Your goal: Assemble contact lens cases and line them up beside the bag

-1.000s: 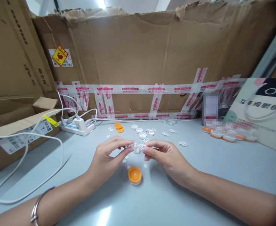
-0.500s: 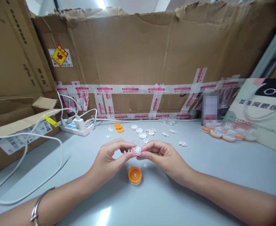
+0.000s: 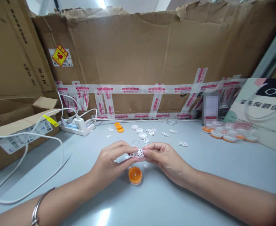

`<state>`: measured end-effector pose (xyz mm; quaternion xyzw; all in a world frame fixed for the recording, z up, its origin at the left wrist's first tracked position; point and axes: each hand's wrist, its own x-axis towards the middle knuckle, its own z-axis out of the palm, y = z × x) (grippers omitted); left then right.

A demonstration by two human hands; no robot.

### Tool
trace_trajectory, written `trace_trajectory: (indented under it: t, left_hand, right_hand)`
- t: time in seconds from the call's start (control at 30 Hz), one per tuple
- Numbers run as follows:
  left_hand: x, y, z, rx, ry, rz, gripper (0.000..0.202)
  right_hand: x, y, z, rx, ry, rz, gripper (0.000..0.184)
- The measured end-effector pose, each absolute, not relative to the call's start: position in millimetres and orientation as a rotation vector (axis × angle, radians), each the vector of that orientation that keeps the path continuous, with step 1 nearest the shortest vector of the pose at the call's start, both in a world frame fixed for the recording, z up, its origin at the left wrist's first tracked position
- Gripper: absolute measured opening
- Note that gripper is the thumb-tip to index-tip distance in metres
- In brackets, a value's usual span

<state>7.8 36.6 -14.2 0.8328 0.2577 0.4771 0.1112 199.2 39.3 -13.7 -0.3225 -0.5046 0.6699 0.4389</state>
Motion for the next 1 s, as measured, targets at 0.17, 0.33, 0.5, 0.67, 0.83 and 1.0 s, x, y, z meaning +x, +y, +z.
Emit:
trace_trajectory:
  t: [0.17,0.33,0.5,0.67,0.83,1.0]
  left_hand:
    - [7.9,37.4,-12.9,2.546,0.778,1.466,0.019]
    - [8.1,37.4,-12.7,2.632,0.820,1.438,0.018]
    - [9.1,37.6,-12.3,2.645,0.805,1.451,0.018]
    - [9.7,36.6,-11.2,2.637,0.800,1.470,0.018]
    - [10.0,37.2,-11.9,2.667,0.813,1.425,0.016]
    - [11.3,38.3,-13.2,2.681,0.837,1.420,0.015]
  right_hand:
    - [199.0,37.0,-11.1,-0.787,-1.218,1.740,0.018]
    - [199.6,36.8,-12.1,-0.788,-1.216,1.751,0.016]
    - [199.0,37.2,-12.2,-0.795,-1.221,1.743,0.016]
    - [197.8,37.1,-9.8,-0.776,-1.230,1.740,0.015]
    - [197.9,36.1,-9.3,-0.772,-1.236,1.729,0.016]
    - [197.3,35.6,-11.2,-0.791,-1.276,1.688,0.017]
